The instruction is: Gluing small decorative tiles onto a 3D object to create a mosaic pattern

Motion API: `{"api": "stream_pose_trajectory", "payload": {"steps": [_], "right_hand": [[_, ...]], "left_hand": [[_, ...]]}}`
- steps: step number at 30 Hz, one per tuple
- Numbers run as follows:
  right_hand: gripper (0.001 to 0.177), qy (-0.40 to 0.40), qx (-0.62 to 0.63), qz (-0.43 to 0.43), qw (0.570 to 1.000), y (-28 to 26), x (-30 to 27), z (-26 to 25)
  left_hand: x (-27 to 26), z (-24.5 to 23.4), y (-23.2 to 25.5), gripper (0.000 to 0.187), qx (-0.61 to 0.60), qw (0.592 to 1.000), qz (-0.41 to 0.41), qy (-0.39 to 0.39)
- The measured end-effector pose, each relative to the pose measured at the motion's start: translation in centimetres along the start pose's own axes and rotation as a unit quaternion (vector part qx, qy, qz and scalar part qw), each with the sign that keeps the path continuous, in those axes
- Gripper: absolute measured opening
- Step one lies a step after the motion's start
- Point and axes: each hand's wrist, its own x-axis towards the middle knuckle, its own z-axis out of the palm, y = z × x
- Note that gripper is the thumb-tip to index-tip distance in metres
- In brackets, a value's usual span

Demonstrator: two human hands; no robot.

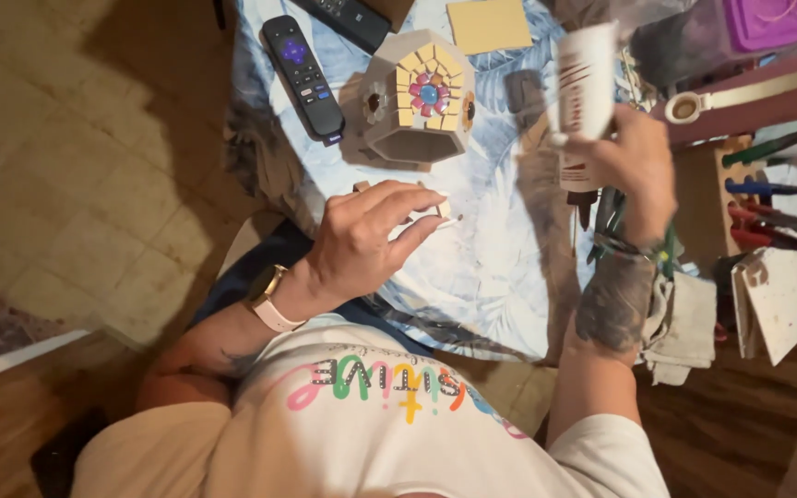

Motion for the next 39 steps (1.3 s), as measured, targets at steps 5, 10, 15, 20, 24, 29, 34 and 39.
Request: {"api": "stream_pose_trajectory", "payload": {"steps": [5, 10, 15, 20, 24, 29, 34, 39], "right_hand": [[0.020, 0.065, 0.383, -0.314, 0.866, 2.1, -2.8, -2.1], [0.066, 0.124, 0.663, -0.355, 0.647, 3.0, -4.3, 0.1], [0.053, 0.162, 0.584, -0.412, 0.680, 0.5, -6.5, 1.7], [0.059, 0.179, 0.595, -0.384, 0.683, 0.7, -6.0, 1.8], [0.050, 0.194, 0.569, -0.421, 0.679, 1.2, -5.7, 2.3], [0.073, 0.234, 0.684, -0.303, 0.621, 0.1, -5.9, 2.1], [0.104, 0.275, 0.796, -0.160, 0.514, -1.6, -6.5, 1.6], [0.109, 0.296, 0.794, -0.175, 0.501, -2.0, -6.8, 1.7]], "left_hand": [[0.6, 0.8, 0.4, 0.017, 0.004, 1.000, 0.005, 0.015], [1.5, 1.1, 0.6, 0.018, 0.012, 1.000, 0.017, -0.001], [1.6, 1.5, 0.4, 0.018, 0.018, 1.000, 0.005, 0.001], [1.6, 1.5, 0.3, 0.017, 0.009, 1.000, 0.002, 0.005], [1.4, 1.5, 0.2, 0.017, -0.001, 1.000, -0.003, 0.009], [1.1, 1.6, 0.1, 0.018, 0.013, 1.000, -0.007, 0.010], [1.1, 1.7, 0.1, 0.017, 0.020, 1.000, -0.004, 0.011], [1.1, 1.7, 0.2, 0.017, 0.014, 1.000, -0.006, 0.011]]}}
